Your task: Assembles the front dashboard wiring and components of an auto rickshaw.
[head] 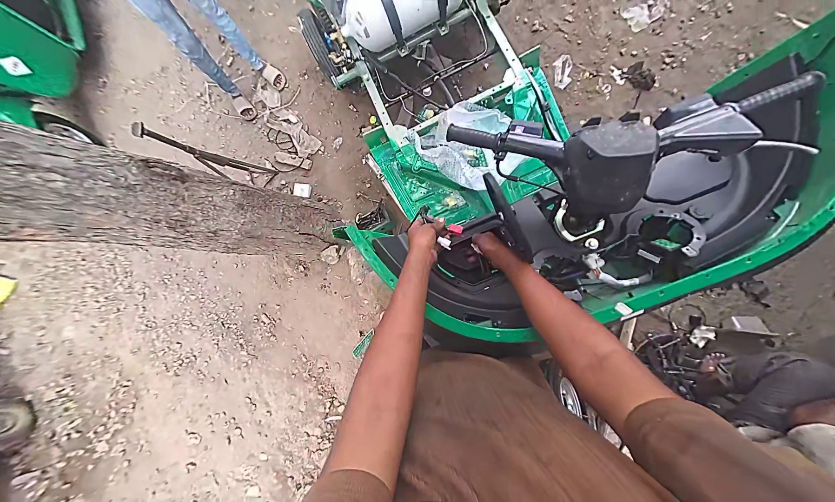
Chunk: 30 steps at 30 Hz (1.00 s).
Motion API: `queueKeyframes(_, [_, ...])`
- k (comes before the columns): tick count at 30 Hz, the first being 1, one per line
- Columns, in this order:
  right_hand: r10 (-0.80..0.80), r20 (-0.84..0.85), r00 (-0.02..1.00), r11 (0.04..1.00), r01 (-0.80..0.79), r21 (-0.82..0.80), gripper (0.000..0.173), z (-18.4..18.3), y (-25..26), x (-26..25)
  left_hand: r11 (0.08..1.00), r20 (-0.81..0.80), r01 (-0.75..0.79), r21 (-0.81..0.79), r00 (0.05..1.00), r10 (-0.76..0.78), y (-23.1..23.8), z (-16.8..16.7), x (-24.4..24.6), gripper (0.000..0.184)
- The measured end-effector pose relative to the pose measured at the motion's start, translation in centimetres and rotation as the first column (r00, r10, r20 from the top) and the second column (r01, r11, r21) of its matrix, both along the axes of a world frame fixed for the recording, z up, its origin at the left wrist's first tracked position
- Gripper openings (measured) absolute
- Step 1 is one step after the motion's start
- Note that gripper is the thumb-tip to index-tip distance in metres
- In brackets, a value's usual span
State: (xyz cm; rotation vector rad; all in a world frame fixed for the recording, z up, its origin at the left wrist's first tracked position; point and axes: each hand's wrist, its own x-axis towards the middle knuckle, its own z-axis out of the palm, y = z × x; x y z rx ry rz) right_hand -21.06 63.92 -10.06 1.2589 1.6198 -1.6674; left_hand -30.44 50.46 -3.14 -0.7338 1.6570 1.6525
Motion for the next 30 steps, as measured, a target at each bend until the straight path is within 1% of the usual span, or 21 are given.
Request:
queueKeyframes(1, [-0.082,0.019,0.996,0.993,0.083,-0.083,0.032,-0.1,0.4,-0.2,1.0,-0.001,-0.009,-0.009,1.0,0.009,-0.1,0.1,-0.2,0.046])
queueKeyframes(2, [-0.114,0.046,0.992,0.985,0.119,-0.126,0.028,0.2,0.7,-0.2,1.0,-0.006,-0.02,-0.023,1.0,0.02,-0.2,0.1,-0.3,0.046])
queueKeyframes(3, [-0.116,0.053,0.992,0.981,0.122,-0.151,0.025,0.7,1.0,0.0,0.999,-0.018,-0.034,-0.042,0.999,0.034,-0.2,0.0,-0.3,0.045])
queueKeyframes(5, [-0.101,-0.001,0.995,0.978,0.099,-0.185,0.023,1.0,1.6,0.8,0.995,-0.054,-0.066,-0.073,0.997,0.063,-0.1,-0.4,-0.3,0.047])
queueKeyframes(6, [-0.119,-0.041,0.992,0.971,0.107,-0.216,0.026,0.9,1.7,1.1,0.993,-0.073,-0.078,-0.087,0.995,0.072,-0.1,-0.6,-0.3,0.049])
queueKeyframes(7, [-0.129,-0.084,0.988,0.965,0.106,-0.241,0.035,1.1,1.7,1.6,0.991,-0.095,-0.09,-0.104,0.992,0.08,-0.1,-0.9,-0.3,0.049])
queueKeyframes(8, [-0.105,-0.122,0.987,0.971,0.075,-0.227,0.044,1.7,1.6,1.8,0.987,-0.119,-0.111,-0.115,0.988,0.098,-0.1,-1.0,-0.4,0.05])
queueKeyframes(9, [-0.054,-0.164,0.985,0.983,0.024,-0.181,0.045,2.6,1.5,2.1,0.983,-0.14,-0.135,-0.123,0.983,0.118,-0.2,-1.0,-0.5,0.05])
queueKeyframes(11, [0.075,-0.235,0.969,0.993,-0.095,-0.073,0.032,2.9,1.4,2.6,0.977,-0.162,-0.165,-0.132,0.976,0.143,-0.4,-1.0,-0.5,0.051])
queueKeyframes(12, [0.139,-0.279,0.95,0.988,-0.15,-0.02,0.028,2.7,1.5,2.5,0.978,-0.161,-0.16,-0.134,0.977,0.138,-0.5,-0.9,-0.4,0.053])
queueKeyframes(14, [0.224,-0.382,0.897,0.974,-0.21,0.078,0.02,2.0,2.3,1.9,0.982,-0.158,-0.132,-0.138,0.981,0.11,-0.5,-1.1,-0.6,0.052])
queueKeyframes(15, [0.234,-0.422,0.876,0.972,-0.207,0.109,0.019,2.0,2.5,1.8,0.983,-0.159,-0.118,-0.139,0.983,0.095,-0.5,-1.3,-0.5,0.051])
queueKeyframes(16, [0.229,-0.446,0.865,0.973,-0.193,0.124,0.023,2.2,2.6,1.7,0.984,-0.161,-0.108,-0.141,0.983,0.085,-0.6,-1.4,-0.5,0.05])
queueKeyframes(18, [0.198,-0.486,0.851,0.98,-0.167,0.107,0.044,2.3,2.6,1.6,0.986,-0.152,-0.109,-0.126,0.984,0.09,-0.3,-1.4,-0.5,0.05])
queueKeyframes(19, [0.184,-0.494,0.85,0.983,-0.151,0.106,0.048,2.3,2.5,1.6,0.987,-0.145,-0.119,-0.11,0.984,0.102,-0.2,-1.2,-0.5,0.051])
queueKeyframes(21, [0.17,-0.508,0.845,0.984,-0.119,0.131,0.043,2.2,2.3,1.4,0.989,-0.129,-0.136,-0.06,0.983,0.128,0.1,-0.8,-0.4,0.053])
queueKeyframes(24, [0.129,-0.572,0.81,0.985,-0.037,0.169,0.032,1.3,1.8,1.2,0.989,-0.131,-0.141,0.041,0.981,0.145,0.1,-0.7,-0.3,0.054])
queueKeyframes(27, [0.126,-0.597,0.792,0.979,-0.002,0.203,0.034,1.2,1.5,0.8,0.986,-0.134,-0.122,0.118,0.981,0.137,0.1,-1.1,-0.4,0.05])
queueKeyframes(30, [0.09,-0.628,0.773,0.988,0.008,0.152,0.038,1.6,1.4,1.0,0.987,-0.14,-0.106,0.122,0.983,0.123,0.1,-1.4,-0.2,0.052])
